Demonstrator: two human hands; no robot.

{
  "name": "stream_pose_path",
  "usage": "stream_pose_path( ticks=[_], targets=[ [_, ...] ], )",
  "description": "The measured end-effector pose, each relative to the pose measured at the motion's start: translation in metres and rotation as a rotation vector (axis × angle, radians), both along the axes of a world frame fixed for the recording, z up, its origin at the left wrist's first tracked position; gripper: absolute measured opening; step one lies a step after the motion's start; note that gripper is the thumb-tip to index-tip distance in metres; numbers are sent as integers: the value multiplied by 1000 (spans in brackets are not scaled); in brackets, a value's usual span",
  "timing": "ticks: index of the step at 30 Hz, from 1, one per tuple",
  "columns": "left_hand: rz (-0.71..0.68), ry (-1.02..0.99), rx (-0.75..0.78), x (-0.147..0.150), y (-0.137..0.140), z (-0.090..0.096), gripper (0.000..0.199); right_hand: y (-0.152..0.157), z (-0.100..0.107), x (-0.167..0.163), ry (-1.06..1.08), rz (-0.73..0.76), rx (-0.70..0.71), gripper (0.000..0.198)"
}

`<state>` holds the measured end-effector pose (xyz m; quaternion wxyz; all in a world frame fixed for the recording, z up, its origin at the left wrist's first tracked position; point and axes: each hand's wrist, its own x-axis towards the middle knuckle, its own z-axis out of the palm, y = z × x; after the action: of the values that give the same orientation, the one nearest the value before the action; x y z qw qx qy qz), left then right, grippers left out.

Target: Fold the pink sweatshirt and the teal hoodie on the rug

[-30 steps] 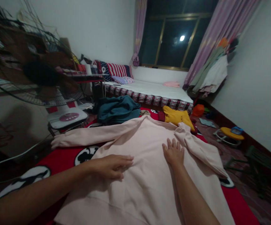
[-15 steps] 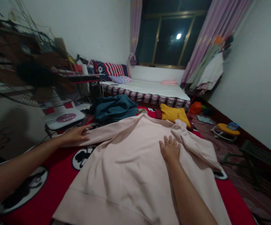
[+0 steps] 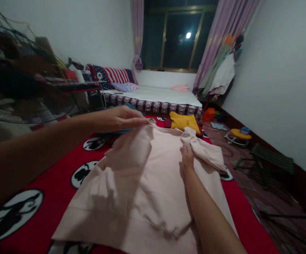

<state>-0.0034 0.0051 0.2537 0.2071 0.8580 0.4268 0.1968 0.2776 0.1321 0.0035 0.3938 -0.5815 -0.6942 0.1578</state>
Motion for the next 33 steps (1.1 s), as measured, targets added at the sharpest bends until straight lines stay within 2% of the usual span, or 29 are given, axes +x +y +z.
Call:
stream_pose_path(
  ticks=[1, 3, 4, 5, 7, 9, 12, 16, 18, 20, 22, 26, 29, 31, 33],
  targets=[
    [-164, -59, -24, 20, -6, -6, 46, -4, 4, 8, 321, -7, -70, 61],
    [-337, -106, -58, 42, -13, -34, 38, -14, 14, 29, 922, 9, -275, 58],
    [-351, -110, -71, 45, -15, -53, 36, -21, 19, 41, 1109, 42, -378, 56],
    [-329, -111, -71, 42, -15, -74, 36, -27, 24, 53, 1174, 78, -469, 56],
    [-177, -108, -14, 24, -14, -118, 38, -41, 35, 72, 1121, 117, -604, 51],
    [54, -50, 48, -4, -16, -156, 45, -53, 45, 81, 945, 115, -673, 38],
    [322, 107, 19, -46, -34, -188, 59, -68, 54, 74, 615, 100, -716, 35],
    [526, 324, -67, -79, -73, -191, 69, -90, 53, 30, 196, 188, -607, 56],
    [600, 392, -151, -85, -88, -187, 60, -99, 51, 5, 74, 257, -555, 61],
    [638, 424, -236, -87, -99, -184, 45, -100, 55, -10, 40, 335, -547, 59],
    [645, 426, -272, -88, -107, -183, 33, -89, 64, -8, 72, 362, -503, 50],
    [564, 318, -296, -87, -118, -182, 19, -48, 87, 33, 115, 137, -230, 46],
    [487, 217, -311, -82, -125, -179, 16, -23, 92, 57, -288, 73, -270, 28],
    [464, 164, -314, -76, -128, -176, 17, -14, 92, 53, -544, 44, -272, 19],
    [457, 136, -310, -69, -131, -171, 20, -5, 92, 31, -529, 40, -194, 19]
  ],
)
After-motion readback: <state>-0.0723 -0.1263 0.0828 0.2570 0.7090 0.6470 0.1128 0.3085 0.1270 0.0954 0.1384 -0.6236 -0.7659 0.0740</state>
